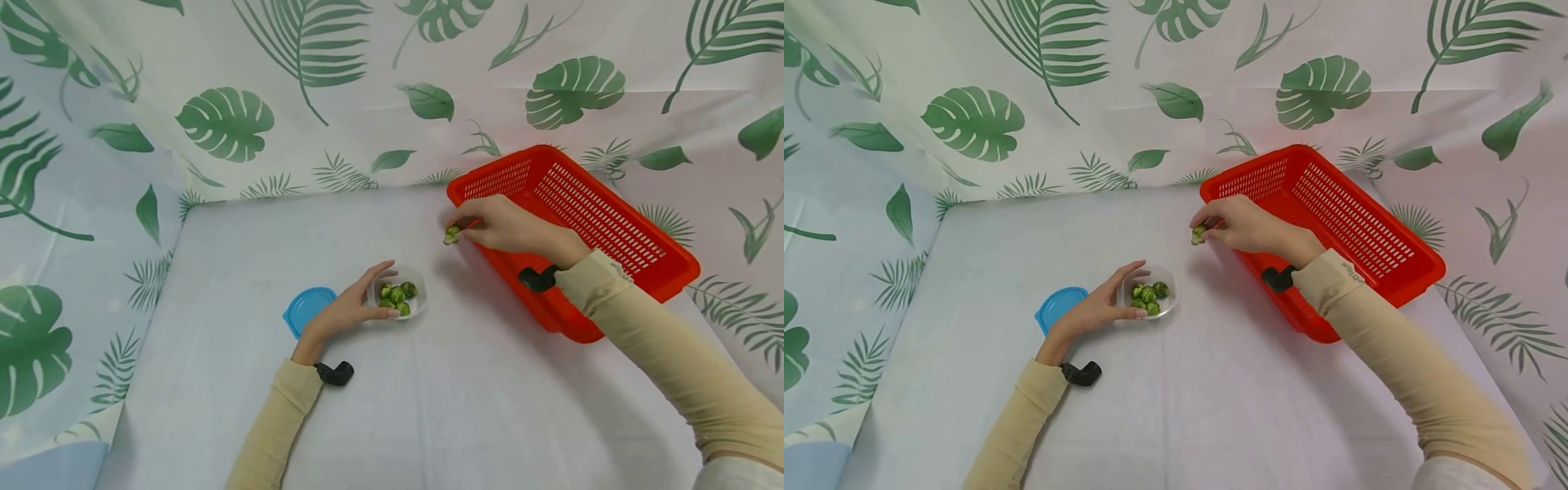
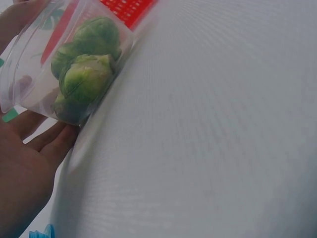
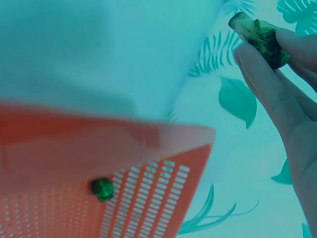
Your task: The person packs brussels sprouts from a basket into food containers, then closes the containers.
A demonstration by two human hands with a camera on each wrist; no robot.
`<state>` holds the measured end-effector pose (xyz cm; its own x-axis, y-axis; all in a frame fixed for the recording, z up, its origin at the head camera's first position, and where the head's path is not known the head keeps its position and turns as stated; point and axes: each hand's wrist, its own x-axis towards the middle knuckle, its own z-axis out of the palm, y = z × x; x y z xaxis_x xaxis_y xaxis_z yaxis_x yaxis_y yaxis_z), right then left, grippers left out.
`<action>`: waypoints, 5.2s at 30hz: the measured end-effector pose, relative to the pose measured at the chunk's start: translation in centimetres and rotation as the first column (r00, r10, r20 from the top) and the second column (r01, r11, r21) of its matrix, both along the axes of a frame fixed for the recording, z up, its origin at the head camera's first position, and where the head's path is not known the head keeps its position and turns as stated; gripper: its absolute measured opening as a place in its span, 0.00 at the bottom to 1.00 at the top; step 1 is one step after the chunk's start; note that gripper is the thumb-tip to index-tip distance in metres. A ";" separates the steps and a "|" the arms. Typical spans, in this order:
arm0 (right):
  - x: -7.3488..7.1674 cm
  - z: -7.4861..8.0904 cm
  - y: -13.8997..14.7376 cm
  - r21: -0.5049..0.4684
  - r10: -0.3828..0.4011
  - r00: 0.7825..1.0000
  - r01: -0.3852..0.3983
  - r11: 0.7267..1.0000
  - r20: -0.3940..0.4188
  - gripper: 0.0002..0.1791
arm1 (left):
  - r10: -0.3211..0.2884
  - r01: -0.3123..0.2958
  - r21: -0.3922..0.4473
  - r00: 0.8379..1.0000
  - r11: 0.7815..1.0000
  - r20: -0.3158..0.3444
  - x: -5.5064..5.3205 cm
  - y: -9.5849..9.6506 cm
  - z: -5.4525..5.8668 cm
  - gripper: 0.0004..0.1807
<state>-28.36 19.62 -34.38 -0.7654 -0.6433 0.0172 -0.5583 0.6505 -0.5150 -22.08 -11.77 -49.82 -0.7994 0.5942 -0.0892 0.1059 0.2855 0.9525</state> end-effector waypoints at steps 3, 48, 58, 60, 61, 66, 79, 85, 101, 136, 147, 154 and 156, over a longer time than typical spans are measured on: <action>0.1 -0.3 -0.5 -0.003 0.009 1.000 -0.009 1.000 0.022 0.15 | 0.004 -0.004 -0.010 1.000 1.000 0.001 -0.1 0.0 0.1 0.51; 2.2 -5.8 -8.1 0.096 0.352 0.924 -0.368 0.925 0.146 0.08 | 0.005 -0.005 -0.020 1.000 1.000 0.016 0.0 -0.2 0.0 0.51; 2.4 -6.3 -9.0 0.214 0.343 0.925 -0.373 0.903 0.164 0.07 | 0.004 -0.003 -0.037 1.000 0.999 0.003 -0.1 -0.2 -0.1 0.52; 2.4 -6.2 -9.0 0.214 0.350 0.923 -0.379 0.900 0.162 0.07 | 0.004 -0.004 -0.038 1.000 0.999 0.004 -0.1 -0.2 0.1 0.52; 2.4 -6.2 -9.0 0.214 0.352 0.921 -0.382 0.899 0.164 0.07 | 0.005 -0.005 -0.038 1.000 0.999 0.005 -0.1 -0.3 0.1 0.51; 2.4 -5.8 -9.0 0.195 0.356 0.921 -0.382 0.903 0.158 0.07 | 0.005 -0.004 -0.038 1.000 0.999 0.015 -0.2 -0.3 0.2 0.52; 2.1 -6.2 -9.4 0.230 0.350 0.920 -0.384 0.894 0.176 0.05 | 0.000 0.000 -0.045 1.000 0.999 0.009 -0.2 -0.2 0.2 0.51; 2.1 -6.3 -9.4 0.205 0.354 0.921 -0.383 0.901 0.163 0.04 | 0.000 0.000 -0.047 1.000 0.999 0.007 -0.2 -0.2 0.3 0.52; 2.7 -5.9 -8.9 0.221 0.342 0.930 -0.365 0.904 0.137 0.06 | -0.005 0.006 -0.023 1.000 1.000 0.030 0.0 -0.2 0.2 0.52; 2.7 1.4 -2.9 0.126 0.187 0.982 -0.183 0.975 -0.022 0.11 | 0.007 -0.007 -0.021 1.000 1.000 -0.003 -0.2 0.0 -0.1 0.51; 1.6 2.6 0.4 0.129 0.031 0.993 -0.016 0.992 -0.116 0.16 | -0.005 0.005 -0.009 1.000 1.000 -0.024 -0.2 0.0 -0.1 0.51; 0.8 2.0 2.3 0.121 -0.016 0.992 0.031 0.992 -0.123 0.15 | -0.007 0.007 -0.004 1.000 1.000 -0.009 -0.2 0.0 -0.1 0.51; 0.6 1.7 2.7 0.120 -0.028 0.992 0.042 0.992 -0.121 0.15 | -0.006 0.006 -0.002 1.000 1.000 -0.006 -0.2 -0.1 -0.1 0.51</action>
